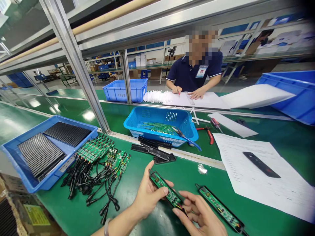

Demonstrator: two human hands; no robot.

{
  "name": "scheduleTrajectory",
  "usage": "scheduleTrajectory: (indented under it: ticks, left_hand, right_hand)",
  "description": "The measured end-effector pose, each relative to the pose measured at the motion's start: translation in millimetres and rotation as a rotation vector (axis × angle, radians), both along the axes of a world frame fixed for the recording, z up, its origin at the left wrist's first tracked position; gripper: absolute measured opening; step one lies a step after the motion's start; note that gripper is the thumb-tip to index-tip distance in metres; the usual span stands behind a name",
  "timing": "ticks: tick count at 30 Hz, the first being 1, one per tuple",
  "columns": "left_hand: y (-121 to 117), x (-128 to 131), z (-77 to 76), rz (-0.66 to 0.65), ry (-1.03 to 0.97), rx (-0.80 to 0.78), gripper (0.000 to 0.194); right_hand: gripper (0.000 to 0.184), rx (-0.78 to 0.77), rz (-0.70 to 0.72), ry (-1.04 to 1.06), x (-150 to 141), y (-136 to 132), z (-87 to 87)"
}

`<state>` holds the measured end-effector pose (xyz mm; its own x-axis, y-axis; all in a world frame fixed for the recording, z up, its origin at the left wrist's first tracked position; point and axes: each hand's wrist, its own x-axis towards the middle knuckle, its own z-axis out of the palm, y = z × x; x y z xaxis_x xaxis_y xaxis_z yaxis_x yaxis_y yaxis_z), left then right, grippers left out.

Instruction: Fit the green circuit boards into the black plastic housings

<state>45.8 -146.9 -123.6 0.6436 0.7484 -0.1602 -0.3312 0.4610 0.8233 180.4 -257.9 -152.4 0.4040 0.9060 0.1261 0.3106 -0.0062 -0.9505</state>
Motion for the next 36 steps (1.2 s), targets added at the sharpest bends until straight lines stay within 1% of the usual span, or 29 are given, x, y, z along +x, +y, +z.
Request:
scheduleTrajectory:
  ticks: [1,3,5,6,8,11,13,15,17,18,19,21,22,24,28,32,36]
  left_hand:
    - [-0.9,0.0,0.4,0.003,0.003,-0.001,0.116]
    - [-2.3,-1.0,1.0,-0.012,0.018,0.005,0.117]
    - [-4.0,-2.1,0.7,-0.035,0.065,0.022,0.118]
    - [-5.2,-2.3,0.0,-0.044,0.093,0.034,0.119]
    - [-8.2,-1.8,-1.5,-0.037,0.136,0.067,0.118]
    - [-12.3,0.2,-2.4,0.008,0.174,0.128,0.110]
    - [-12.9,1.2,-1.6,0.017,0.207,0.153,0.105]
    - [-11.1,1.1,-0.3,0.023,0.224,0.148,0.101]
    - [-7.3,-0.1,1.3,0.048,0.215,0.126,0.094]
    - [-5.2,-1.0,2.2,0.070,0.205,0.117,0.089]
    - [-3.1,-2.0,3.2,0.095,0.194,0.111,0.084]
    - [0.2,-3.5,5.3,0.139,0.177,0.107,0.078]
    - [1.1,-3.9,6.4,0.148,0.170,0.107,0.078]
    - [1.6,-3.8,7.8,0.140,0.155,0.109,0.082]
    - [0.6,-3.0,7.7,0.103,0.132,0.111,0.085]
    - [1.0,-4.1,8.1,0.082,0.126,0.091,0.089]
    - [1.7,-4.9,12.2,0.106,0.111,0.076,0.090]
  right_hand:
    - [0.038,-0.063,0.027,0.109,-1.4,1.1,0.5]
    - [0.046,-0.176,0.139,0.319,-4.3,4.5,3.0]
    - [0.051,-0.250,0.232,0.468,-8.3,8.4,5.3]
    - [0.052,-0.267,0.245,0.511,-11.0,10.1,5.4]
    - [0.050,-0.269,0.208,0.550,-17.3,12.3,3.2]
    - [0.049,-0.236,0.108,0.567,-25.5,13.3,-2.8]
    - [0.049,-0.232,0.115,0.570,-27.3,13.5,-4.4]
    - [0.050,-0.249,0.169,0.546,-25.4,13.6,-2.5]
    - [0.054,-0.241,0.185,0.449,-20.9,13.3,1.8]
    - [0.054,-0.224,0.170,0.360,-18.1,12.8,4.1]
    - [0.049,-0.200,0.142,0.247,-15.4,11.9,6.3]
    - [0.027,-0.151,0.083,0.001,-10.7,9.5,9.1]
    - [0.022,-0.131,0.064,-0.097,-9.1,8.2,9.8]
    - [0.031,-0.093,0.034,-0.209,-7.7,6.1,10.0]
    - [0.034,-0.050,0.034,-0.256,-9.2,4.9,9.6]
    - [0.032,-0.035,0.076,-0.196,-10.2,5.6,11.6]
    - [0.038,-0.056,0.120,-0.131,-11.0,6.5,13.2]
